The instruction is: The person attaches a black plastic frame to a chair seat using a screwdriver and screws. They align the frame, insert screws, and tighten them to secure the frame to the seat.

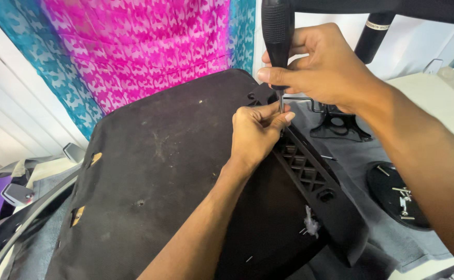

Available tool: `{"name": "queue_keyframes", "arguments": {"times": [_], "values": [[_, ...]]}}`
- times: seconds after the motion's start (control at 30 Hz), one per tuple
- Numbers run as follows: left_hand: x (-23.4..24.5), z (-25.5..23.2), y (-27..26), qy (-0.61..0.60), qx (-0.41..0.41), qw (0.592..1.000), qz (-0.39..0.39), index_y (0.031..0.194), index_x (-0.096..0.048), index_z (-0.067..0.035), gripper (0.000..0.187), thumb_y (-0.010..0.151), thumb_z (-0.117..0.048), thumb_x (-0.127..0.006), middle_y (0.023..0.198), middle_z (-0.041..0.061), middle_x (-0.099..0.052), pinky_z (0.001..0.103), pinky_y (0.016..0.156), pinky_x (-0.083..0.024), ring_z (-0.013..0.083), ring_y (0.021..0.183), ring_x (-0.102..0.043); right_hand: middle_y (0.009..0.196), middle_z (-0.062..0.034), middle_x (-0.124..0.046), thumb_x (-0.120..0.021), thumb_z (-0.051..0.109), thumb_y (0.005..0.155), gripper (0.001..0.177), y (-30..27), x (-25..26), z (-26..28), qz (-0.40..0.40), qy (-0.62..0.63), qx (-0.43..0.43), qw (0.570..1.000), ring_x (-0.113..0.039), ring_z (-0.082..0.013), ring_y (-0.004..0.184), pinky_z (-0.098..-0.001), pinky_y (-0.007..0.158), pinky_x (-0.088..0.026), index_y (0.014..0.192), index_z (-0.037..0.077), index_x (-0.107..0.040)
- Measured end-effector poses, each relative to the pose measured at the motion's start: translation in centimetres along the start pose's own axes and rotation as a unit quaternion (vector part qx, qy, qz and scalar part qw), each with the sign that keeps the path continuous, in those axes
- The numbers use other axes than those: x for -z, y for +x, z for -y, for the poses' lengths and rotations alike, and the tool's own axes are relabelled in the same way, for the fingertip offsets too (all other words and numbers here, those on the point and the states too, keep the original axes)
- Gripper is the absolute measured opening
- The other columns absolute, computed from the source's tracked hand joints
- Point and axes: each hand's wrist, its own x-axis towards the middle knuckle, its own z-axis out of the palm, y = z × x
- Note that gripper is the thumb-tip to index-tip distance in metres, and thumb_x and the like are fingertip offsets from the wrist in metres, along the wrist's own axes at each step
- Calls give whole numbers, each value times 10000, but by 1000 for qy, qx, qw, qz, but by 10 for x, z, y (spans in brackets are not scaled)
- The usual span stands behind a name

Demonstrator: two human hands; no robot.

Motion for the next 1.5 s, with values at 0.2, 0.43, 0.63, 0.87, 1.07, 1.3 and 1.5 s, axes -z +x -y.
{"name": "queue_keyframes", "arguments": {"times": [0.2,0.43,0.63,0.87,1.07,1.3,1.5], "values": [[-2,-1,9,101,18,994,48,980,-740,175,182,1011,-3,-763,787,312,-674,345,667,-482,117,697,-472,889,-37,-736,-823,96,832,276,-3,6,-7,-14,27,-12,999,-728,-91,790,-273,687,-651,1074,19,-715],[-6,13,11,-63,-5,998,24,1071,-765,50,206,907,-74,-769,823,39,-776,229,679,-569,65,732,-694,894,-120,-725,-761,58,936,287,1,14,-14,59,60,7,996,-709,-138,825,-316,797,-651,1181,-60,-668],[-6,11,8,-59,3,998,6,1062,-766,42,206,901,-85,-780,808,39,-769,223,645,-559,62,718,-691,1118,-154,-746,-627,48,956,419,1,8,-10,77,41,35,996,-758,-197,1051,-352,919,-646,1368,14,-556],[0,9,18,-65,25,996,52,1062,-767,42,186,929,-86,-741,773,32,-743,237,612,-547,64,691,-673,1004,-135,-759,-680,40,925,356,7,9,-7,50,63,8,997,-762,-198,942,-353,884,-652,1272,6,-609],[8,11,26,-65,8,991,121,1046,-757,57,169,933,-66,-735,752,41,-732,243,622,-540,68,690,-666,930,-113,-751,-744,118,938,188,15,2,-13,18,32,62,997,-775,-179,873,-317,824,-650,1044,8,-634],[11,17,28,-68,-32,989,127,977,-771,75,149,915,-60,-760,731,24,-702,248,636,-552,77,680,-658,706,-90,-658,-698,252,1036,280,18,-11,-27,-12,153,57,986,-675,-163,598,-335,627,-655,879,33,-625],[4,20,29,-84,-22,987,132,1004,-761,83,162,941,-66,-751,719,27,-699,243,665,-528,65,688,-632,708,-69,-648,-721,210,1030,238,28,-8,-29,5,205,110,972,-661,-146,602,-323,605,-638,857,61,-653]]}}
